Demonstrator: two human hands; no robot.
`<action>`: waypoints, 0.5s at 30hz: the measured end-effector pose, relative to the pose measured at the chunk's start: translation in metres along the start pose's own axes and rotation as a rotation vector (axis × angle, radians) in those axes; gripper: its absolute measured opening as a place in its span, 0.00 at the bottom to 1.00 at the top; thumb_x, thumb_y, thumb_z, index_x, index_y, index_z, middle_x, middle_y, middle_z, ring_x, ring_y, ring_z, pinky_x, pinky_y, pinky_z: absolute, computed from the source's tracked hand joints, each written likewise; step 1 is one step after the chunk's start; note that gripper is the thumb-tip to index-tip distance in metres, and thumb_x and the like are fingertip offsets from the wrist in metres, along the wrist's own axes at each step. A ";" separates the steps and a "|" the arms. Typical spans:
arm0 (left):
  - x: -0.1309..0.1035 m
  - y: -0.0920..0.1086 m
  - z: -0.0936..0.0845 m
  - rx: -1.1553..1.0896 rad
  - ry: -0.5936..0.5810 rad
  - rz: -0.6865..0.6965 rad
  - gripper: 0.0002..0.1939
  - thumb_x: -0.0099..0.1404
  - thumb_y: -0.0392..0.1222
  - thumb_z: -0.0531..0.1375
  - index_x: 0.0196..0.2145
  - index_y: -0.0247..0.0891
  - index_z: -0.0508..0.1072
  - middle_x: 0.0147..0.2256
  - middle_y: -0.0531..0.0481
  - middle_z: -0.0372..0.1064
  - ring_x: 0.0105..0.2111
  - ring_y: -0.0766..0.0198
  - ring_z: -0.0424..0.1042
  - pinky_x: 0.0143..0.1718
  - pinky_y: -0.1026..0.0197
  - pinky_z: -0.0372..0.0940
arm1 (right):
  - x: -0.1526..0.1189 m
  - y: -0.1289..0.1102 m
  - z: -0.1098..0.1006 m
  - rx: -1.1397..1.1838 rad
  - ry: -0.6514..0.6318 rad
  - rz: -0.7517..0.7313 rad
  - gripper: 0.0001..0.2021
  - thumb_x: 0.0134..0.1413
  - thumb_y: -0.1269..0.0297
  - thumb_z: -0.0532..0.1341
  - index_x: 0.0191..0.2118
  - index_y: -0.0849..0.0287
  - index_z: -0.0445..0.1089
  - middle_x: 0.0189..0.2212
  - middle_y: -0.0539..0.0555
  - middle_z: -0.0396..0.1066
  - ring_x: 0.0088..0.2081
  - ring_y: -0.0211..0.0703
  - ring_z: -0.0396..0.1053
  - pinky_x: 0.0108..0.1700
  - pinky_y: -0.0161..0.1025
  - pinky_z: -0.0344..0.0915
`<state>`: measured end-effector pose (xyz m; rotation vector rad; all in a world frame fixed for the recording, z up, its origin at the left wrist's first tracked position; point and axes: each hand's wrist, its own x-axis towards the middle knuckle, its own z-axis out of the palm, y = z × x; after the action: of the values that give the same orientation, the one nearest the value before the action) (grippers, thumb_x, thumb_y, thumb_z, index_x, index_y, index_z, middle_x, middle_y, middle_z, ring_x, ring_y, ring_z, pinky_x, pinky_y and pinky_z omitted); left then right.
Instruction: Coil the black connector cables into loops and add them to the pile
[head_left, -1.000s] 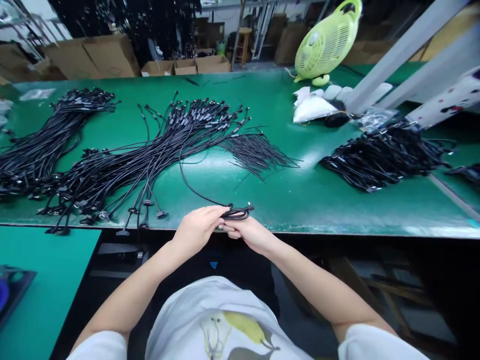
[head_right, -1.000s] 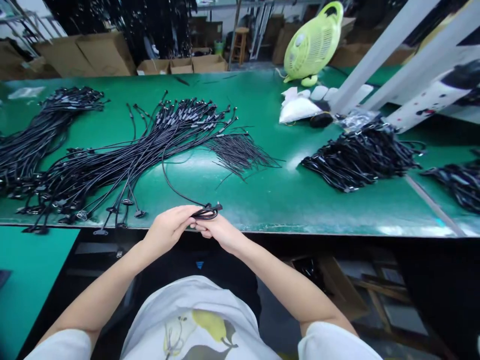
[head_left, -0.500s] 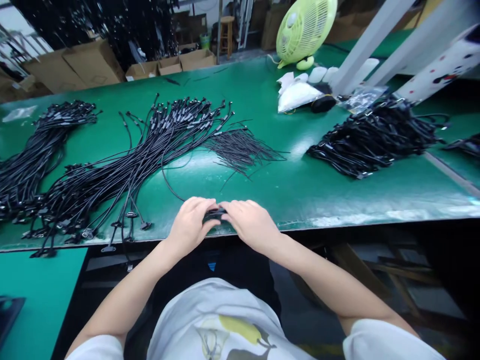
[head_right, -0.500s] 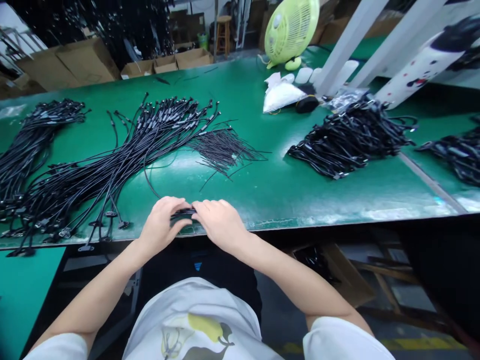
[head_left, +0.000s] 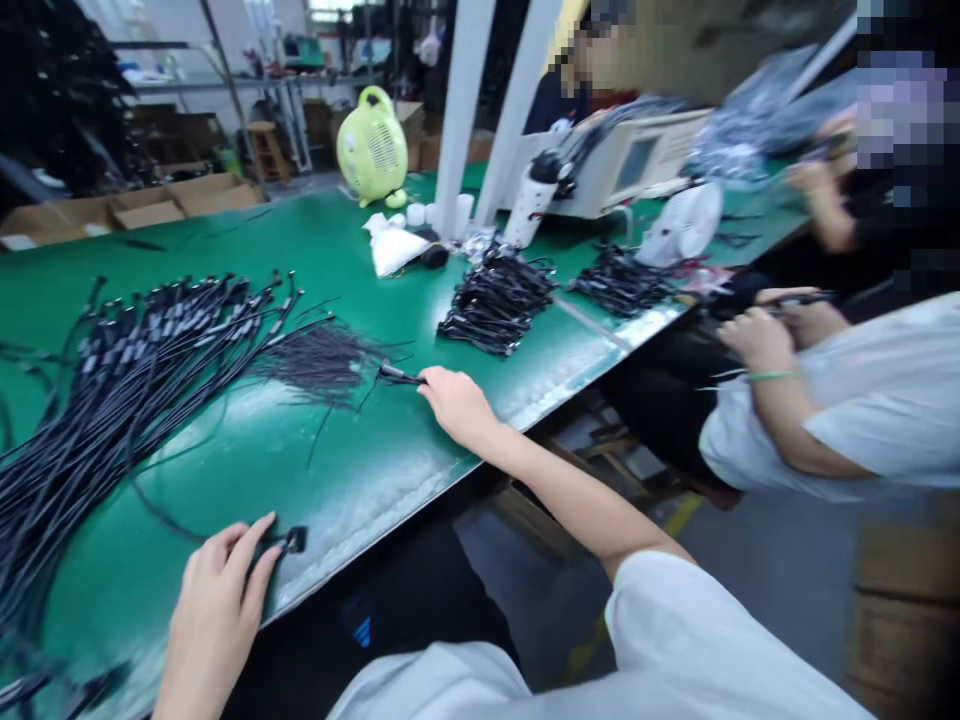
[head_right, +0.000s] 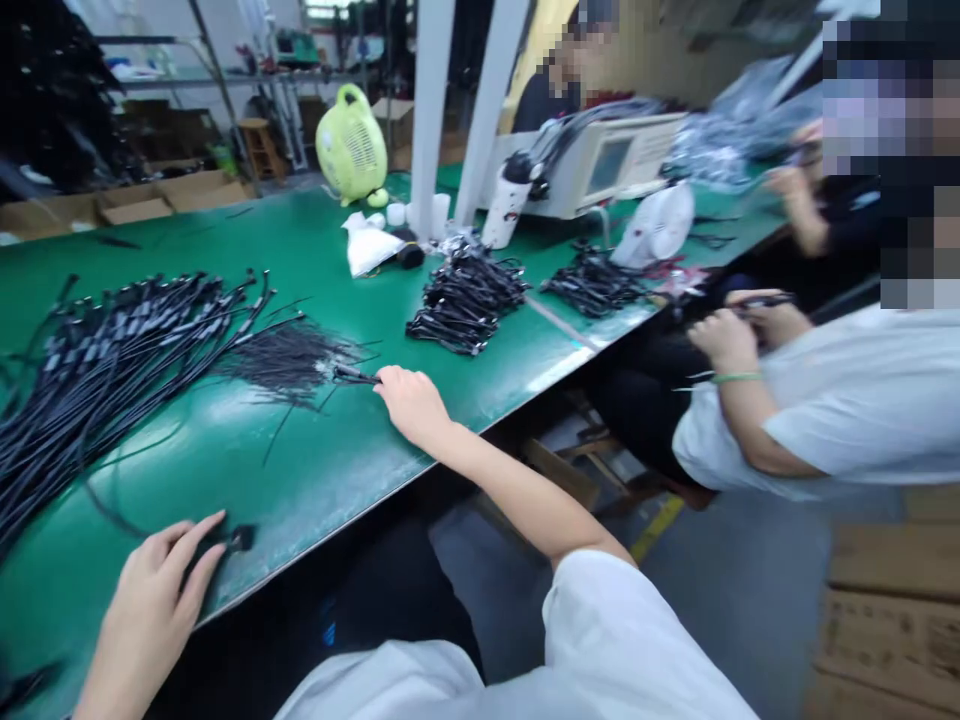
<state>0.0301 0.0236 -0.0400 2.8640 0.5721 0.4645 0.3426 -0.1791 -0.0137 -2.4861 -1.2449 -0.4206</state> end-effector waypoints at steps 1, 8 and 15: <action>0.000 -0.004 0.003 -0.021 -0.003 -0.008 0.24 0.69 0.56 0.47 0.51 0.40 0.70 0.44 0.40 0.66 0.44 0.49 0.67 0.46 0.47 0.64 | 0.010 0.020 -0.008 -0.037 0.020 0.036 0.12 0.68 0.62 0.48 0.44 0.61 0.67 0.37 0.58 0.72 0.38 0.46 0.67 0.40 0.40 0.57; -0.004 -0.003 0.006 -0.143 -0.001 -0.039 0.22 0.68 0.59 0.47 0.42 0.40 0.70 0.44 0.42 0.68 0.47 0.48 0.67 0.50 0.46 0.60 | 0.080 0.141 -0.057 -0.322 0.250 0.404 0.21 0.66 0.64 0.48 0.61 0.63 0.58 0.52 0.66 0.64 0.49 0.55 0.62 0.50 0.49 0.55; -0.014 0.000 0.000 -0.281 0.009 -0.288 0.20 0.61 0.62 0.54 0.31 0.41 0.69 0.44 0.41 0.63 0.49 0.45 0.66 0.35 0.51 0.67 | 0.076 0.143 -0.039 -0.346 0.224 0.398 0.24 0.63 0.63 0.52 0.63 0.67 0.58 0.62 0.68 0.55 0.58 0.60 0.56 0.59 0.57 0.49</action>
<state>0.0176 0.0183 -0.0442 2.4652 0.8326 0.4668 0.4974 -0.2221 0.0294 -2.7844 -0.6099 -0.8352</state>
